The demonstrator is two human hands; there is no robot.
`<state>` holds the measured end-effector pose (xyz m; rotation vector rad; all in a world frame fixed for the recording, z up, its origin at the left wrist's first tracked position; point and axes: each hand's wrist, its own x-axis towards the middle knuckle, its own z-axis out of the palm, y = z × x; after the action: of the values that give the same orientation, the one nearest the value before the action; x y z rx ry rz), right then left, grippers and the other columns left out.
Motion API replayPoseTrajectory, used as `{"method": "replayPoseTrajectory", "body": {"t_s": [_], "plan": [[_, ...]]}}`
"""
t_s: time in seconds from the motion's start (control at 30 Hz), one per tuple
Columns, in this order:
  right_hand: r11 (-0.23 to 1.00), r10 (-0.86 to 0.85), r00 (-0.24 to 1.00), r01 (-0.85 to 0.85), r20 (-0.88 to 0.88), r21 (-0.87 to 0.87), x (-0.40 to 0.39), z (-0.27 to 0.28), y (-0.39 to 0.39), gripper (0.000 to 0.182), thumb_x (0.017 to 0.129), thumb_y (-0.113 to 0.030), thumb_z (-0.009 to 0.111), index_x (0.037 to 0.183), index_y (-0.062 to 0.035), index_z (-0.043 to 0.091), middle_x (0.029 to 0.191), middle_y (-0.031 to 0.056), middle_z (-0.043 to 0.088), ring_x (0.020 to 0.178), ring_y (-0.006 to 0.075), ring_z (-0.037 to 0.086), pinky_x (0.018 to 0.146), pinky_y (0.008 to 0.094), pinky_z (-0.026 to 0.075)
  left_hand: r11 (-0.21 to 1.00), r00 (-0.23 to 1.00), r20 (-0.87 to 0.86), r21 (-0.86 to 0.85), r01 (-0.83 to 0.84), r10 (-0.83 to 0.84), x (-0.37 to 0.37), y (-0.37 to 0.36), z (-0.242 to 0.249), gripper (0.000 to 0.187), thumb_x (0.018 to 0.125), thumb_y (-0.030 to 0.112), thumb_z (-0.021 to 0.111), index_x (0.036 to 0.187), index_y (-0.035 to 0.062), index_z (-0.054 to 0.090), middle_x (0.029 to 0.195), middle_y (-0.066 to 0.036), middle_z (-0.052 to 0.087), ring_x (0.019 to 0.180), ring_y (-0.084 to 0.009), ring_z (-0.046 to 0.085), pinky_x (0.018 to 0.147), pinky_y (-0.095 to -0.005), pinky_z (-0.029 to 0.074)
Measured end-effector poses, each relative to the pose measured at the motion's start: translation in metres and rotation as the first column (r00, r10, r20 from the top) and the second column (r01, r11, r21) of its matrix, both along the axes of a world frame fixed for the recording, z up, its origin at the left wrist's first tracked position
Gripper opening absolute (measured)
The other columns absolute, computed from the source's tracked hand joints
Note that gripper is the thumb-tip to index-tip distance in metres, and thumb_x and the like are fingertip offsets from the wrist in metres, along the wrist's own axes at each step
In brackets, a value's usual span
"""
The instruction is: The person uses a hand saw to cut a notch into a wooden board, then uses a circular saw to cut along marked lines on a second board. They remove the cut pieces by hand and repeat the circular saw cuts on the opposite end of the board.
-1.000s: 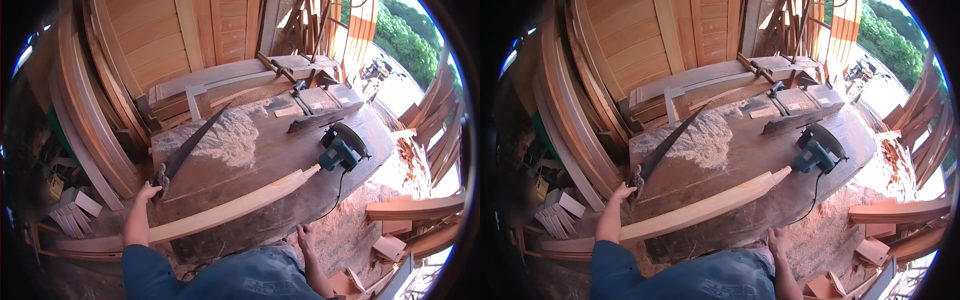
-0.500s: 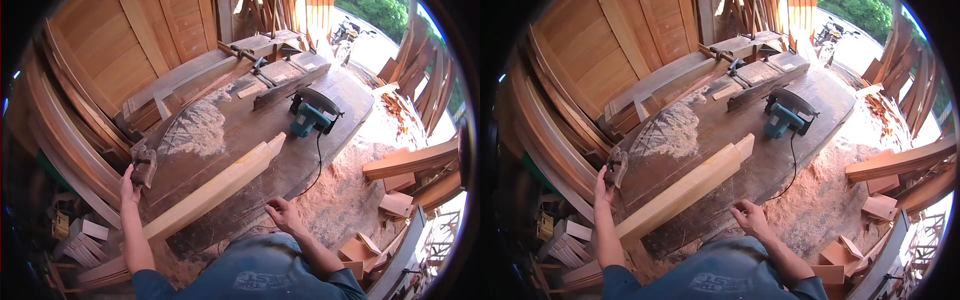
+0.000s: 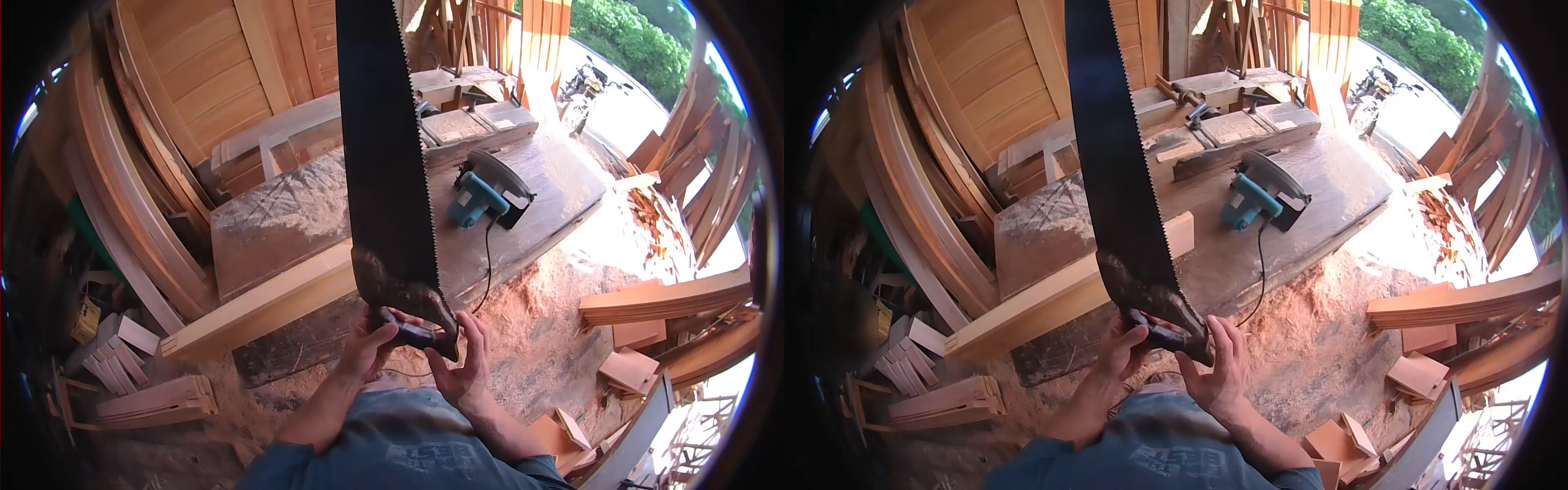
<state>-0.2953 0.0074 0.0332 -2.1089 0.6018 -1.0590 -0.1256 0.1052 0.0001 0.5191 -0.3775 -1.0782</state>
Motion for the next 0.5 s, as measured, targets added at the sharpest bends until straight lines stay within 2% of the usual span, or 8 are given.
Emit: {"method": "replayPoseTrajectory", "body": {"t_s": [0.1, 0.13, 0.17, 0.23, 0.3, 0.37, 0.43, 0.5], "plan": [[0.933, -0.088, 0.971, 0.001, -0.224, -0.361, -0.032, 0.016, -0.007, 0.083, 0.069, -0.02, 0.083, 0.143, -0.0108, 0.048, 0.15, 0.0278, 0.034, 0.138, 0.0459, 0.035, 0.112, 0.0551, 0.033, 0.997, 0.94, 0.336, 0.027, -0.066, 0.054, -0.049, -0.021, 0.018, 0.03, 0.095, 0.006, 0.067, 0.122, 0.0017, 0.057, 0.115, -0.012, 0.065, 0.112, -0.0221, 0.064, 0.101, -0.0382, 0.052], [0.914, -0.151, 0.929, 0.001, -0.339, -0.406, -0.044, 0.012, -0.014, 0.08, 0.07, -0.023, 0.082, 0.142, -0.0135, 0.05, 0.155, 0.0301, 0.023, 0.144, 0.048, 0.023, 0.115, 0.061, 0.023, 0.99, 0.878, 0.478, 0.108, -0.09, 0.028, -0.065, -0.022, 0.037, 0.024, 0.096, 0.008, 0.067, 0.115, 0.0004, 0.055, 0.116, -0.012, 0.065, 0.114, -0.0192, 0.062, 0.1, -0.0341, 0.05], [0.891, -0.233, 0.928, 0.083, -0.29, -0.447, -0.053, 0.003, -0.02, 0.073, 0.073, -0.024, 0.08, 0.139, -0.0108, 0.051, 0.153, 0.028, 0.031, 0.145, 0.047, 0.025, 0.117, 0.0623, 0.017, 0.993, 0.881, 0.474, 0.096, -0.065, 0.012, -0.086, -0.025, 0.054, 0.027, 0.098, 0.012, 0.066, 0.119, 0.001, 0.052, 0.121, -0.013, 0.063, 0.116, -0.0171, 0.06, 0.101, -0.0331, 0.048], [0.793, -0.323, 0.932, 0.171, -0.166, -0.584, -0.068, -0.009, -0.029, 0.062, 0.077, -0.018, 0.076, 0.133, -0.0069, 0.055, 0.146, 0.024, 0.045, 0.138, 0.0427, 0.04, 0.115, 0.0627, 0.024, 0.99, 0.842, 0.53, 0.034, -0.14, 0.101, -0.126, -0.041, 0.053, 0.041, 0.099, 0.017, 0.065, 0.131, 0.0007, 0.045, 0.128, -0.014, 0.061, 0.119, -0.0165, 0.057, 0.102, -0.0332, 0.047], [0.897, -0.122, 0.991, 0.085, -0.058, -0.433, -0.082, -0.009, -0.048, 0.05, 0.08, -0.013, 0.073, 0.126, -0.0039, 0.058, 0.134, 0.0187, 0.057, 0.121, 0.0373, 0.057, 0.106, 0.0547, 0.042, 0.979, 0.826, 0.557, 0.11, -0.174, 0.084, -0.151, -0.048, 0.064, 0.05, 0.1, 0.029, 0.065, 0.136, -0.0017, 0.046, 0.128, -0.015, 0.062, 0.123, -0.0182, 0.056, 0.101, -0.0322, 0.046], [0.968, -0.058, 0.998, 0.061, 0.018, -0.244, -0.101, -0.013, -0.06, 0.035, 0.08, -0.01, 0.076, 0.112, -0.0028, 0.063, 0.107, 0.0151, 0.068, 0.092, 0.0332, 0.067, 0.076, 0.0375, 0.056, 0.965, 0.363, 0.93, 0.042, -0.26, 0.057, -0.15, -0.049, 0.079, 0.048, 0.102, 0.04, 0.059, 0.124, -0.0022, 0.058, 0.113, -0.015, 0.068, 0.113, -0.0161, 0.062, 0.094, -0.0296, 0.05], [0.984, -0.032, 0.999, 0.039, -0.041, 0.172, -0.127, -0.019, -0.061, 0.028, 0.081, -0.012, 0.077, 0.105, -0.0037, 0.065, 0.09, 0.0133, 0.067, 0.08, 0.0324, 0.066, 0.07, 0.0389, 0.053, 0.971, 0.132, 0.99, -0.014, -0.238, 0.046, -0.119, -0.053, 0.069, 0.052, 0.103, 0.047, 0.054, 0.107, -0.0028, 0.067, 0.099, -0.013, 0.071, 0.096, -0.0165, 0.067, 0.086, -0.0328, 0.052], [0.982, -0.035, 0.999, 0.036, -0.008, 0.183, -0.144, -0.023, -0.056, 0.026, 0.081, -0.013, 0.078, 0.103, -0.0043, 0.065, 0.084, 0.0121, 0.065, 0.074, 0.0315, 0.064, 0.067, 0.0389, 0.05, 0.881, 0.343, 0.939, 0.159, -0.445, 0.003, -0.074, -0.07, 0.064, 0.058, 0.103, 0.05, 0.049, 0.091, -0.0034, 0.07, 0.076, -0.01, 0.069, 0.077, -0.0183, 0.066, 0.073, -0.0336, 0.051]]}}
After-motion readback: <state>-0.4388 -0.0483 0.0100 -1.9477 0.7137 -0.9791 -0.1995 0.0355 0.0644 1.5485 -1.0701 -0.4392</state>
